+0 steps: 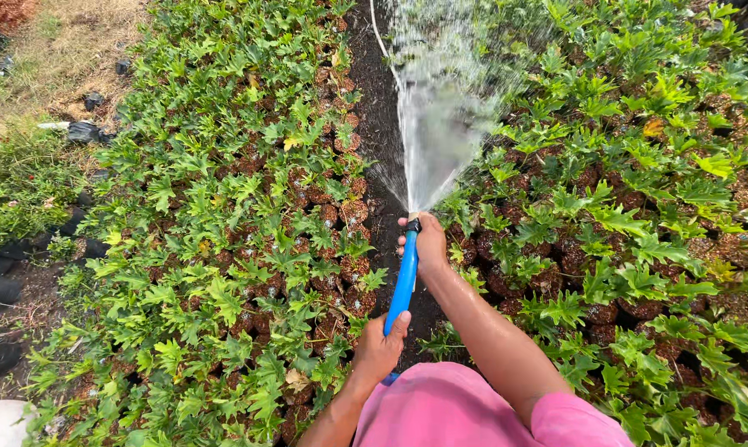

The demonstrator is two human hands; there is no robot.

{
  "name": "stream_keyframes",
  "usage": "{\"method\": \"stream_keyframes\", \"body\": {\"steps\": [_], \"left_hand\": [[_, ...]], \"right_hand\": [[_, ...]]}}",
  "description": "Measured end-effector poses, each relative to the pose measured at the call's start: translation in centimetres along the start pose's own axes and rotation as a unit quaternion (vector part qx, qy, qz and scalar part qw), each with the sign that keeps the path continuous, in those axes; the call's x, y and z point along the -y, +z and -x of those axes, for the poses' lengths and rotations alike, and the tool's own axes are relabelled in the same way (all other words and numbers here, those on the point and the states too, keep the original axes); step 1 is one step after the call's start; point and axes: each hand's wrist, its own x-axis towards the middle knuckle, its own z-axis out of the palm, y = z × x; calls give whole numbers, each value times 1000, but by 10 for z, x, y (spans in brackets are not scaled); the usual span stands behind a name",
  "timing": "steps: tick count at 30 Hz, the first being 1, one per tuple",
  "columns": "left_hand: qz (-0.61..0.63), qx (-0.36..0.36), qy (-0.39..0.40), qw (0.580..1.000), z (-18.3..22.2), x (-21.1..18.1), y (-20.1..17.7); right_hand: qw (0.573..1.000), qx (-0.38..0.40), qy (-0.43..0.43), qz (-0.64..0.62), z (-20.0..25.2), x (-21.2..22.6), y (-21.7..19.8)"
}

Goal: The person holds a blue hose and sprays water over rows of potted plants in a nursery. They walk along the rows, systematically watering the plants from a first-person perspective.

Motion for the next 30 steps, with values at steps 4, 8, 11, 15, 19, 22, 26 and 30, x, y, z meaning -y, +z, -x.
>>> {"method": "stream_keyframes", "body": {"steps": [4, 8, 11, 15, 19, 22, 26, 30], "left_hand": [[-96, -2, 0, 995, 18, 11, -1], [-52, 36, -30, 998, 47, 30, -4], [-161, 30, -17, 986, 57, 44, -5], [-154, 41, 13, 987, 60, 58, 5], [-100, 52, 54, 992, 96, 25, 13], [-15, 61, 97, 993, 115, 8, 12], [-19, 83, 52, 995, 132, 20, 14], [-66, 120, 54, 989, 136, 21, 14]], "right_hand": [[999, -40, 9, -29, 9, -23, -22], [995, -75, 60, -19, 63, -25, -24], [992, -117, 22, -31, 47, -62, -62], [989, -107, 15, -104, 60, -65, -88], [997, -36, -2, -70, 79, -30, -96], [998, -24, -12, -61, 100, -7, -83], [995, -34, -14, -91, 102, -33, -101], [989, -71, 20, -129, 119, -32, -102]]}}
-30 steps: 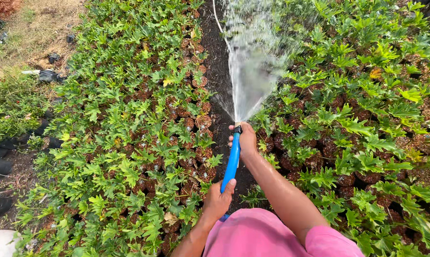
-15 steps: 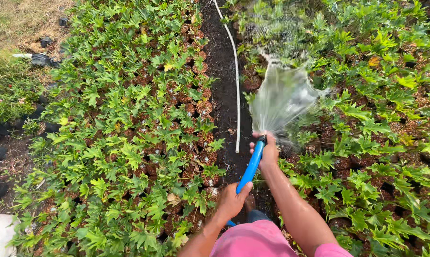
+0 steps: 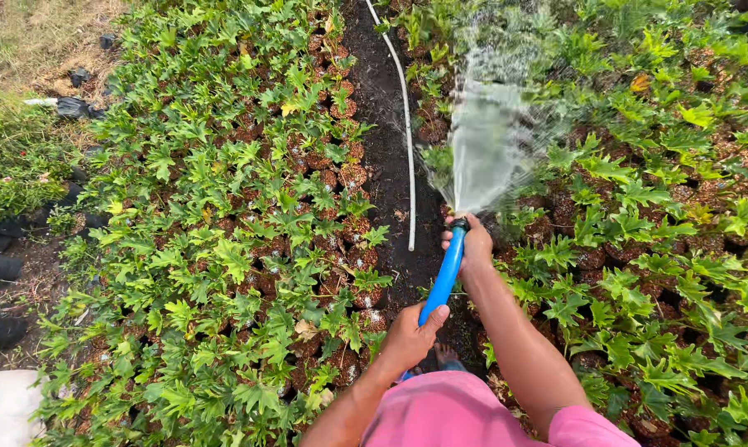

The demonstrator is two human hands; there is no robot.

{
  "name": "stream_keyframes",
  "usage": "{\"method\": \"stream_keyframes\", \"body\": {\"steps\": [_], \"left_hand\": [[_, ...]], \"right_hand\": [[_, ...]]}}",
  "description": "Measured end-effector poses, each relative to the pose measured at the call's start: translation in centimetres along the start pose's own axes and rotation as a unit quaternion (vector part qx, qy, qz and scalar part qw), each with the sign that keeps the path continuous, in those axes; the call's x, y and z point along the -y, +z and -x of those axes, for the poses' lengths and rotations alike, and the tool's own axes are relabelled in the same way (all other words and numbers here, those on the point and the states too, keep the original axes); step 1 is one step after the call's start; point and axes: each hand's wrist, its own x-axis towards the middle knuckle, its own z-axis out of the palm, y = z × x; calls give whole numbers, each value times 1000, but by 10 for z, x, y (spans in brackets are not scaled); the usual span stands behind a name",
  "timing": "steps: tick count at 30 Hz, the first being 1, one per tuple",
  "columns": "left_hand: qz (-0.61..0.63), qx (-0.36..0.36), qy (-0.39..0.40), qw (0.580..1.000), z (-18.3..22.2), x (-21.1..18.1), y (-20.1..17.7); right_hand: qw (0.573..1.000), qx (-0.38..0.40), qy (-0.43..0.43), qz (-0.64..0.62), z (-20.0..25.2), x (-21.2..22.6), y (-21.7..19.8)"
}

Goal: The person holds a blue hose and sprays water over rows of potted plants in a nursery. They walk along the rows, systematically watering the plants from a first-person perspective.

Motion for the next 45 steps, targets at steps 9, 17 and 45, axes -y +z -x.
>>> {"method": "stream_keyframes", "body": {"steps": [9, 17, 45], "left_hand": [[61, 4, 85, 994, -19, 53, 17], [-154, -31, 50, 986, -30, 3, 25], [-277, 81, 74, 954, -112, -53, 76]], "right_hand": [[996, 54, -51, -57, -9, 52, 4], [984, 94, 5, -149, -38, 81, -52], [910, 159, -102, -368, -82, 150, -170]]}}
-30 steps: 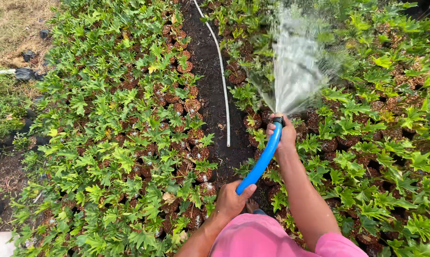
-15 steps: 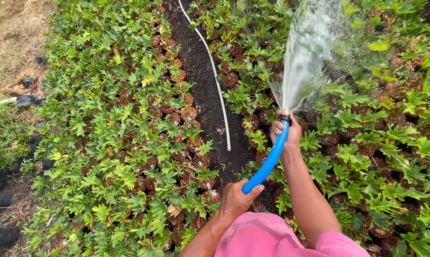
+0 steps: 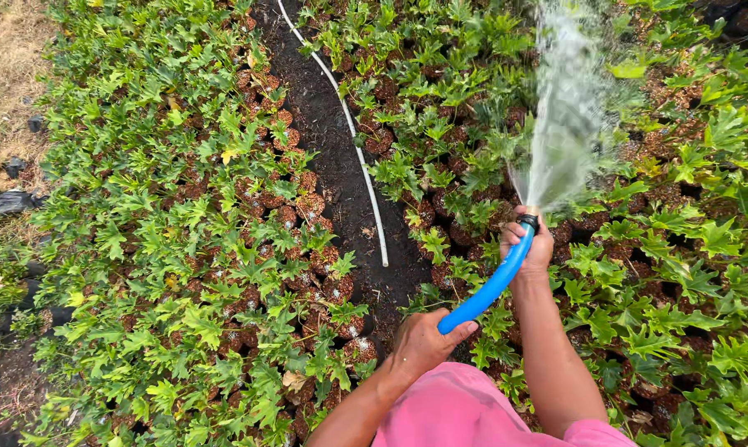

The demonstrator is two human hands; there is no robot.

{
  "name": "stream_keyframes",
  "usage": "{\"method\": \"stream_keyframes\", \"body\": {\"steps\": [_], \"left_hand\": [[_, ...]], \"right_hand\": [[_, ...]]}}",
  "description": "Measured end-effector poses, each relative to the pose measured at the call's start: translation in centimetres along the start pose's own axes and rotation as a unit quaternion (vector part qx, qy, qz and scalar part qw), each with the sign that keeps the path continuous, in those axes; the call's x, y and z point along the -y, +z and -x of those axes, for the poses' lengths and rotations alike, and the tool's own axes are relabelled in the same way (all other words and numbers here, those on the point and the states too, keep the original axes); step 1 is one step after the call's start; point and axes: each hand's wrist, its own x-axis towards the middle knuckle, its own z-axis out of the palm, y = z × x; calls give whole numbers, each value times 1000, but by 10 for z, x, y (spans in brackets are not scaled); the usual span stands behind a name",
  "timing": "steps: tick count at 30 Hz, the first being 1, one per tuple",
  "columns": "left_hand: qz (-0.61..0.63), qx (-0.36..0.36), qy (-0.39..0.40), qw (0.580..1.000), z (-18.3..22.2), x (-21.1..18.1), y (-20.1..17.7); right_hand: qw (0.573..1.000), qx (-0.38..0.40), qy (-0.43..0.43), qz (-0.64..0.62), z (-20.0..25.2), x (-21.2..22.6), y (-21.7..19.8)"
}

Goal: The person holds a blue hose and sprays water over rows of potted plants in a nursery. They walk along the rows, systematically watering the plants from a first-person perspective.

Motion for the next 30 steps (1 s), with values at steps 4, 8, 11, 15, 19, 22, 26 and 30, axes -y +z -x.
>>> {"method": "stream_keyframes", "body": {"steps": [4, 8, 11, 15, 19, 22, 26, 30], "left_hand": [[1, 32, -1, 999, -6, -10, 0], [19, 29, -4, 999, -13, -8, 3], [21, 5, -4, 1000, -15, -2, 2], [31, -37, -10, 999, -15, 7, 1], [48, -58, -47, 996, -9, 7, -7], [56, -64, -62, 994, -3, 15, -7], [-2, -44, -69, 997, 2, 19, -4], [23, -10, -60, 998, 1, 6, -8]], "right_hand": [[998, -53, -34, 27, 8, 18, -16], [997, -51, -49, 0, -6, 15, -11], [996, -48, -9, 68, -21, -4, 8], [997, -24, 2, 80, -38, -40, 39], [996, -10, 31, 87, -48, -70, 52], [993, -29, 52, 99, -47, -81, 44], [975, -109, 118, 151, -38, -69, 5], [975, -142, 62, 158, -17, -42, 5]]}}
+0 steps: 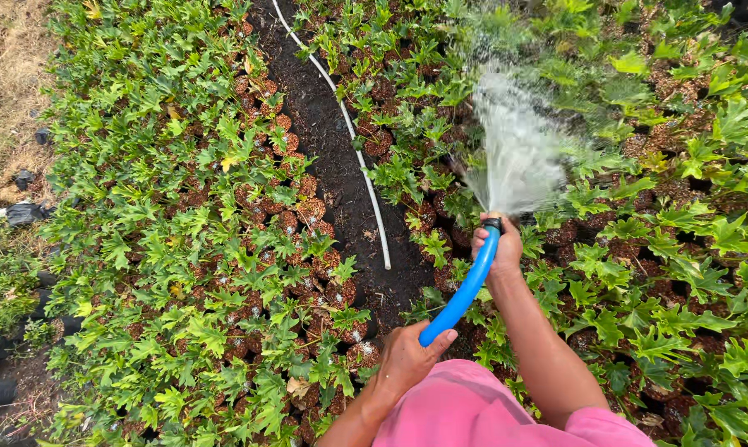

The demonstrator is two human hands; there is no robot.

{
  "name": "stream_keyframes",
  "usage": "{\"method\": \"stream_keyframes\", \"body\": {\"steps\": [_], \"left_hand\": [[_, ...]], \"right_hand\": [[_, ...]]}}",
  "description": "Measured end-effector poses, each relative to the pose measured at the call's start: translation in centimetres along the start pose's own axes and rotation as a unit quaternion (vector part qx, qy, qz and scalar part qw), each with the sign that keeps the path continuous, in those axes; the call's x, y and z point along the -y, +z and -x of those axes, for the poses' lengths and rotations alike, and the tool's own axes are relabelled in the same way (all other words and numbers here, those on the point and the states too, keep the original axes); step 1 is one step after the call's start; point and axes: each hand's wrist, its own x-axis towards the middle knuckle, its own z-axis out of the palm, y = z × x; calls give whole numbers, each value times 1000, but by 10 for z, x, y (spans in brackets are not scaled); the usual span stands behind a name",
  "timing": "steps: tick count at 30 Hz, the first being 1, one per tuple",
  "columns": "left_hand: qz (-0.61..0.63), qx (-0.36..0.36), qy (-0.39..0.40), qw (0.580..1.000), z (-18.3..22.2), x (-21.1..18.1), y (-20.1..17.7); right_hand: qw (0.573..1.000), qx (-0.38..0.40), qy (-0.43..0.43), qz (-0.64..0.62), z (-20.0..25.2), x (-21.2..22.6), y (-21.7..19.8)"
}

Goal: The person holds a blue hose and sprays water over rows of potted plants in a nursery. They walk along the rows, systematically watering the plants from a first-person perspective.

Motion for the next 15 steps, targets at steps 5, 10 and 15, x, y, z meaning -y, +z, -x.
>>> {"method": "stream_keyframes", "body": {"steps": [5, 10, 15], "left_hand": [[-8, 25, 36, 999, -9, -5, 3], [10, 25, 23, 999, -2, 2, 2], [16, 4, -19, 1000, 11, 11, -3]], "right_hand": [[997, -30, -69, -8, 20, 23, 8], [999, 9, -9, -35, 6, 5, -12], [998, 23, 38, -38, -15, -38, 12]]}}
